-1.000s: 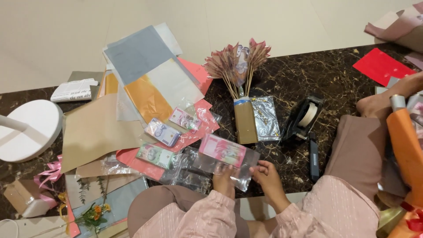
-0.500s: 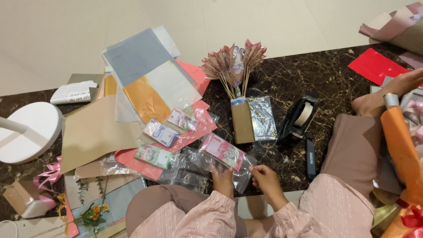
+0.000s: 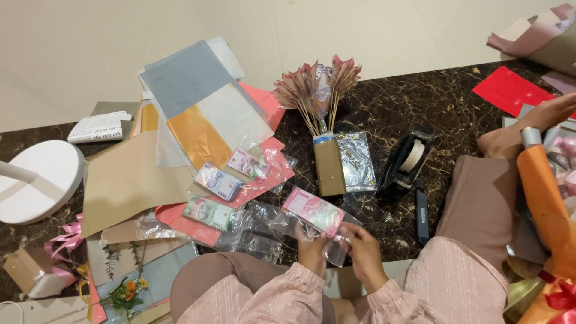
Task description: Preparing a money bouquet by inserting currency bills into plastic sleeves and attaching them to sticks.
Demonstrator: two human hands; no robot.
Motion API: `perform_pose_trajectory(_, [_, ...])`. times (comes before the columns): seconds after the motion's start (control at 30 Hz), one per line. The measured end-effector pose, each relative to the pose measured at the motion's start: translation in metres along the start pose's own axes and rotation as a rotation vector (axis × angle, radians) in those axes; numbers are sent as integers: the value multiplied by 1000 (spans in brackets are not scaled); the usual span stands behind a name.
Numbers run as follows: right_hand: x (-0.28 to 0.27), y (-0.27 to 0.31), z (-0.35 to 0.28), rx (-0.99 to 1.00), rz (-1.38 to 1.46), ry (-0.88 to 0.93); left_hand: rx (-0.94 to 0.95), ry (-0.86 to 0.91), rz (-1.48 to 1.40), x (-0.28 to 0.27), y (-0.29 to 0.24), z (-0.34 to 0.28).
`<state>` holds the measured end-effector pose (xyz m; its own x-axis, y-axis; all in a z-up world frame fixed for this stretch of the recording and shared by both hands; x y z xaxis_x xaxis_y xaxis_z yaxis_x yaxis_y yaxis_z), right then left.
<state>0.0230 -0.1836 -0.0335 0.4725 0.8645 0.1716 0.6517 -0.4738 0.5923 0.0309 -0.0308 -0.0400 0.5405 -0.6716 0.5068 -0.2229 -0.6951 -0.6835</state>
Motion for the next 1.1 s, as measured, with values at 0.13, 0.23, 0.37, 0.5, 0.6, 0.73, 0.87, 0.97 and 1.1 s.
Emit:
perform_pose_trajectory(0.13, [-9, -10, 16, -23, 2, -68, -9, 74, -44, 9, 9, -4])
perform_pose_trajectory(0.23, [-8, -12, 21, -35, 21, -36, 3, 115, 5, 8, 16, -2])
perform_pose_trajectory(0.37, [-7, -11, 22, -43, 66, -18, 44, 138, -127, 10, 7, 0])
perform_pose_trajectory(0.5, [-1, -11, 19, 14, 54, 37, 41, 111, -187, 7, 0, 2])
perform_pose_trajectory(0.6, [3, -12, 20, -8, 104, 88, 79, 97, -200, -5, -1, 19])
perform_pose_trajectory(0.73, [6, -13, 20, 6, 171, 111, 117, 38, -119, -13, 0, 23])
perform_pose_trajectory(0.87, [-3, -16, 28, -12, 116, 72, 105, 64, -86, -6, 5, 17])
perform_pose_trajectory(0.97, [0, -8, 13, -18, 42, 27, 126, 129, -53, -3, 11, 15])
perform_pose_trajectory(1.1, [4, -5, 0, 26, -12, 2, 130, 193, -36, -3, 21, 16])
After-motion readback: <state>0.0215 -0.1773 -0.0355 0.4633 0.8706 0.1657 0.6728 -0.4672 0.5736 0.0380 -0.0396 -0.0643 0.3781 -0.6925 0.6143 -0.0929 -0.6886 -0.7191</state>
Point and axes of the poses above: each hand's wrist, its own z-axis towards the middle knuckle, its own x-axis out of the palm, y = z × x, the point moved 10 cm from there along z, towards the middle knuckle, and after that the axes turned 11 degrees about x, right-handed, at the moved point
